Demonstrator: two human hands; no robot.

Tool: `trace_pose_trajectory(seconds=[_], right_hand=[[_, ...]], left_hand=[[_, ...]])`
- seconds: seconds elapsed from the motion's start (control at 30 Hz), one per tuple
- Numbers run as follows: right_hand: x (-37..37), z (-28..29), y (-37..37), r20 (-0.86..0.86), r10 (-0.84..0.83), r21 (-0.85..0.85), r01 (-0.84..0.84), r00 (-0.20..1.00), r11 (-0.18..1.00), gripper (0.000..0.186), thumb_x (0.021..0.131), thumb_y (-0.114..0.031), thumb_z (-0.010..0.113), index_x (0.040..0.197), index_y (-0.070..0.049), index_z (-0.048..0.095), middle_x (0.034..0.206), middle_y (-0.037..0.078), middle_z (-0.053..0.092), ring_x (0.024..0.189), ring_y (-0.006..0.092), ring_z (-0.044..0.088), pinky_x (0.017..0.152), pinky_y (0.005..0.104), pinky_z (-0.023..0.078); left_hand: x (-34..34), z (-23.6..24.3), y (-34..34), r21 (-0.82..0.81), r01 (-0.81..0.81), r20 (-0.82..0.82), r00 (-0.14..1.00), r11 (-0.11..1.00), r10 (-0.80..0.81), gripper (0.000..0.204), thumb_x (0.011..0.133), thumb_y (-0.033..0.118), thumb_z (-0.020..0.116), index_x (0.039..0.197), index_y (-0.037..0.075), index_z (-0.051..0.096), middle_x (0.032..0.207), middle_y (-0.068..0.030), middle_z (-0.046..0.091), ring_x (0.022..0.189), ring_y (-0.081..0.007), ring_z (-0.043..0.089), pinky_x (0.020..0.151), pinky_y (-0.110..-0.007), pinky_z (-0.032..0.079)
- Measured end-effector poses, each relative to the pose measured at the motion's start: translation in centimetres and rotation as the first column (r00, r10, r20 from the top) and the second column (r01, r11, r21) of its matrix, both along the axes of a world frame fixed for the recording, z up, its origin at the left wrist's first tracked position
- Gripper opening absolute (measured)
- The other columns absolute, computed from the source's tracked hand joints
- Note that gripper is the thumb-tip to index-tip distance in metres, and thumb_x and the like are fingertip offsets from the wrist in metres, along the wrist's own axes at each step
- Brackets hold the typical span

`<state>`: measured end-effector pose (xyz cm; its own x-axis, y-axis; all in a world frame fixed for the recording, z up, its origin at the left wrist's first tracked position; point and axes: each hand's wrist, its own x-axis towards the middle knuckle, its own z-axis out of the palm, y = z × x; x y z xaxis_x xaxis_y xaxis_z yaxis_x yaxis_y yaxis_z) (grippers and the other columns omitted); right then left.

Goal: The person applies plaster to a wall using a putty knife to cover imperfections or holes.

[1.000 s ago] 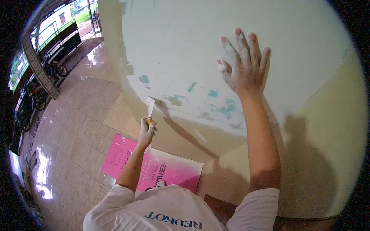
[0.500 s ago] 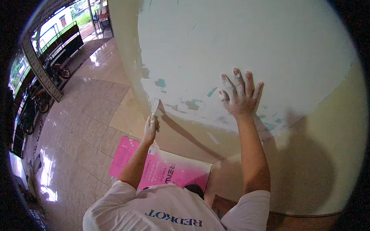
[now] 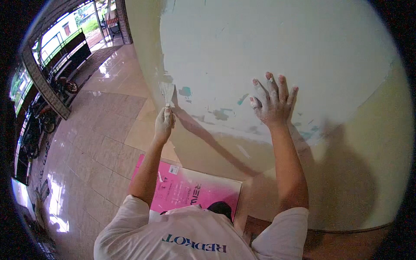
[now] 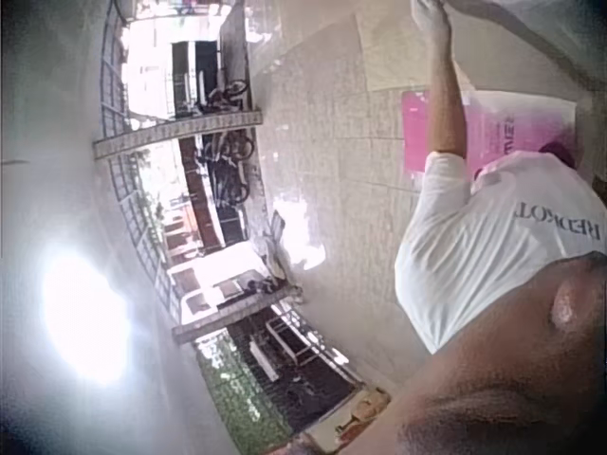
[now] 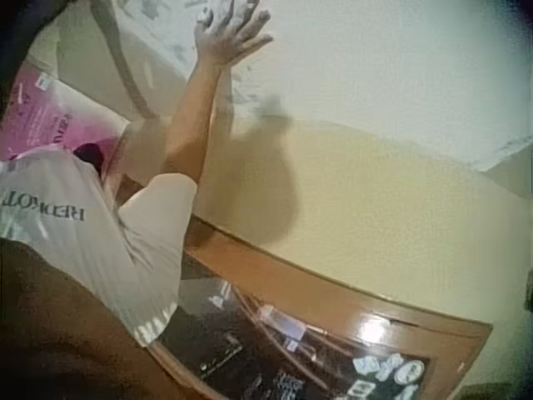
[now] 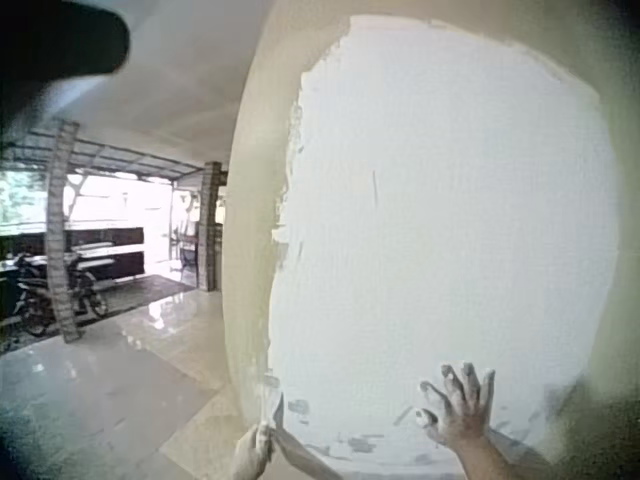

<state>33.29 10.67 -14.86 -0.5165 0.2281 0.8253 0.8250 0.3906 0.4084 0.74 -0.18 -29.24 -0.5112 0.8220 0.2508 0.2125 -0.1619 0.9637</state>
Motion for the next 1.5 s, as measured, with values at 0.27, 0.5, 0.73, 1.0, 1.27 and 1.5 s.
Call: trace_pose_trajectory(seconds=[0.27,0.5,0.73,1.0,1.27,1.5], right_hand=[[0.2,6.8,-0.6,-0.011,-0.042,0.004,0.042,0.999,0.999,0.058,0.077,-0.045,0.061,0.131,-0.035,0.044,0.145,0.002,0.032,0.135,0.0254,0.023,0.108,0.0582,0.009],[-0.1,7.2,0.2,-0.06,-0.03,0.124,0.037,0.998,0.992,0.056,0.078,-0.041,0.061,0.13,-0.027,0.048,0.144,0.006,0.033,0.136,0.0288,0.024,0.108,0.0569,0.013],[-0.1,7.3,0.5,-0.084,-0.029,0.15,0.042,0.996,0.988,0.046,0.086,-0.05,0.049,0.128,-0.032,0.05,0.142,0.002,0.038,0.135,0.0254,0.026,0.11,0.0531,0.01],[0.1,6.5,0.7,-0.112,-0.007,0.148,0.024,0.994,0.989,0.047,0.085,-0.05,0.049,0.128,-0.032,0.05,0.142,0.003,0.038,0.135,0.0266,0.026,0.109,0.0547,0.01],[0.2,6.0,0.6,-0.112,-0.039,0.111,0.052,0.993,0.992,0.049,0.083,-0.048,0.053,0.128,-0.03,0.05,0.143,0.003,0.037,0.136,0.0277,0.025,0.108,0.0558,0.012],[0.2,5.9,0.8,-0.111,-0.014,0.131,0.028,0.994,0.991,0.048,0.085,-0.048,0.051,0.129,-0.029,0.049,0.143,0.003,0.037,0.136,0.0266,0.025,0.109,0.0546,0.011]], left_hand=[[0.9,-3.4,-1.3,-0.065,0.035,-0.03,0.999,0.997,-0.037,0.044,0.096,0.043,0.036,0.087,0.004,0.054,0.06,-0.0057,0.053,0.051,-0.013,0.052,0.049,-0.029,0.042],[0.6,3.4,-0.3,0.071,0.083,0.012,0.996,0.994,-0.084,0.036,0.098,0.032,0.038,0.086,0.002,0.053,0.059,-0.0066,0.051,0.047,-0.0132,0.048,0.048,-0.03,0.041],[4.0,-3.8,-1.5,-0.097,0.03,0.011,1.0,0.995,-0.029,0.037,0.096,0.037,0.038,0.087,0.004,0.052,0.058,-0.006,0.051,0.049,-0.0136,0.05,0.049,-0.03,0.042],[2.9,2.4,-0.6,0.005,0.061,0.043,0.997,0.998,-0.061,0.037,0.097,0.036,0.041,0.09,0.003,0.056,0.058,-0.0025,0.052,0.048,-0.0092,0.049,0.046,-0.026,0.041],[3.7,2.3,-0.9,0.039,0.047,0.023,0.999,0.998,-0.048,0.041,0.097,0.041,0.038,0.089,0.004,0.053,0.057,-0.0013,0.049,0.044,-0.0065,0.043,0.042,-0.023,0.036],[2.0,1.2,-2.3,0.021,-0.1,0.075,0.992,0.995,0.098,0.04,0.097,0.038,0.04,0.088,0.003,0.056,0.053,-0.0015,0.048,0.043,-0.0086,0.044,0.042,-0.025,0.035]])
